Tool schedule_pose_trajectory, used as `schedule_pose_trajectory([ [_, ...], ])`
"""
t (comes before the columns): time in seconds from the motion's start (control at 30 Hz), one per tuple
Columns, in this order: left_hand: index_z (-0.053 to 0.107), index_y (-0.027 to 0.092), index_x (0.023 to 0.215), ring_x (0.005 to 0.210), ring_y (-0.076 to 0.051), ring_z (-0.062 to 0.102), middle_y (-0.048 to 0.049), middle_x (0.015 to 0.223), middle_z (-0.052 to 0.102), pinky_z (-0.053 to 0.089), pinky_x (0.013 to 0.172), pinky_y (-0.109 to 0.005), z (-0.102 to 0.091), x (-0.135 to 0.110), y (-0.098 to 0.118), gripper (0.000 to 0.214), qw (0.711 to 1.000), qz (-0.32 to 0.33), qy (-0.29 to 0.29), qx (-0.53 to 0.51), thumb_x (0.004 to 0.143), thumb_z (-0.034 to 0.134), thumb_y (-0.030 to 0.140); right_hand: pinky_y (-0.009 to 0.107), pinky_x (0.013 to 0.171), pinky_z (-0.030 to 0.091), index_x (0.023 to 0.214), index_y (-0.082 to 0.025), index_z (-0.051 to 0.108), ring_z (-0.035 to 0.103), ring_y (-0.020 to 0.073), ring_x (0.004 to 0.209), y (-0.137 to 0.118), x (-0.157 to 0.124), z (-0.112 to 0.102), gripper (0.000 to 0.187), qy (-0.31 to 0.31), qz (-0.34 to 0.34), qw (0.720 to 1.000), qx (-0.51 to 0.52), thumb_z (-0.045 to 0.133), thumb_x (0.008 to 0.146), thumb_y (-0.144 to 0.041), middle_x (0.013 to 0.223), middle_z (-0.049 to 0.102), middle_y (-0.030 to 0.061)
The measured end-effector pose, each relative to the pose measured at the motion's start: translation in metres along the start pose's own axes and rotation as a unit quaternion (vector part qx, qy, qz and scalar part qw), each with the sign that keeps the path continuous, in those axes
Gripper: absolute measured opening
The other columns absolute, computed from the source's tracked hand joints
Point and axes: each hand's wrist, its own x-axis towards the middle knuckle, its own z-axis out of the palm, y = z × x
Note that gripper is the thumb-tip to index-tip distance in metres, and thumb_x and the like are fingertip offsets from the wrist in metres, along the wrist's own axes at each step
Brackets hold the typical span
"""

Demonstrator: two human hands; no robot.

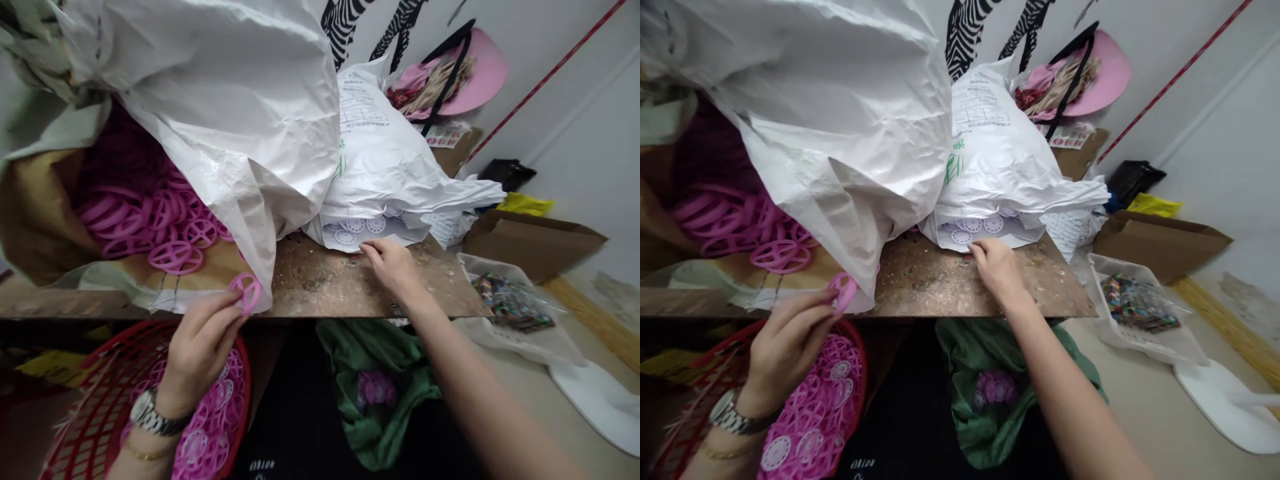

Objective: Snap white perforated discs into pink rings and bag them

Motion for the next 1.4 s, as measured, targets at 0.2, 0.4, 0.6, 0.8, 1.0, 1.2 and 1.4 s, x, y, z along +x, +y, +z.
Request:
schedule_pose_trajectory([
  [0.2,0.059,0.019,0.103,0.105,-0.022,0.061,-0.012,0.11,0.065,0.055,0.086,-0.038,0.009,-0.01,0.028,0.028,0.994,0.03,-0.032,-0.103,0.082,0.059,0.0,0.044,0.088,0.042,0.104,-0.011,0.071,0.056,0.0349,0.109,-0.009,0.048,0.026,0.06,-0.044,0.106,0.978,-0.172,0.049,0.087,-0.063,0.112,0.063,0.022],
  [0.4,0.058,0.015,0.1,0.109,-0.022,0.058,-0.0122,0.111,0.065,0.054,0.09,-0.035,0.038,-0.009,0.046,0.022,0.984,0.065,-0.085,-0.14,0.083,0.059,0.002,0.052,0.093,0.037,0.112,-0.004,0.066,0.054,0.0385,0.113,-0.012,0.062,0.048,0.063,-0.061,0.193,0.965,-0.168,0.058,0.082,-0.058,0.117,0.061,0.0259],
  [0.6,0.057,0.015,0.099,0.108,-0.021,0.055,-0.0115,0.112,0.062,0.052,0.091,-0.035,0.064,0.011,0.047,0.016,0.981,0.056,-0.106,-0.152,0.086,0.058,0.005,0.048,0.09,0.041,0.095,-0.013,0.067,0.059,0.0345,0.105,0.005,0.074,0.042,0.037,-0.064,0.245,0.967,-0.001,0.067,0.074,-0.043,0.108,0.066,0.0181],
  [0.8,0.059,0.016,0.094,0.101,-0.02,0.056,-0.0101,0.11,0.062,0.052,0.086,-0.036,0.081,0.028,0.032,0.01,0.983,0.051,-0.114,-0.134,0.091,0.051,0.011,0.026,0.062,0.044,0.07,-0.018,0.055,0.057,0.0158,0.066,0.011,0.047,0.011,0.021,-0.043,0.202,0.954,0.218,0.066,0.07,-0.036,0.067,0.06,0.0013],
  [1.0,0.062,0.016,0.094,0.107,-0.022,0.056,-0.0117,0.112,0.062,0.051,0.09,-0.038,0.089,0.029,0.031,0.011,0.981,0.057,-0.115,-0.147,0.091,0.052,0.012,0.022,0.058,0.043,0.073,-0.018,0.058,0.056,0.0117,0.065,-0.024,-0.028,-0.009,0.039,-0.175,0.232,0.814,0.503,0.081,0.055,-0.044,0.076,0.063,0.0003],
  [1.2,0.063,0.017,0.089,0.115,-0.022,0.055,-0.012,0.124,0.057,0.051,0.094,-0.041,0.092,0.032,0.041,0.009,0.982,0.035,-0.093,-0.164,0.09,0.054,0.015,0.019,0.049,0.036,0.072,-0.018,0.055,0.047,0.0081,0.053,-0.034,-0.061,0.008,0.039,-0.158,0.229,0.812,0.514,0.08,0.06,-0.046,0.061,0.055,-0.0054],
  [1.4,0.058,0.019,0.113,0.132,-0.027,0.044,-0.0149,0.145,0.04,0.049,0.101,-0.043,0.104,0.028,0.051,0.029,0.939,-0.163,-0.046,-0.299,0.085,0.063,0.018,0.021,0.055,0.043,0.078,-0.019,0.056,0.054,0.01,0.058,-0.035,-0.066,0.011,0.039,-0.104,0.209,0.795,0.56,0.08,0.061,-0.043,0.068,0.061,-0.0036],
])
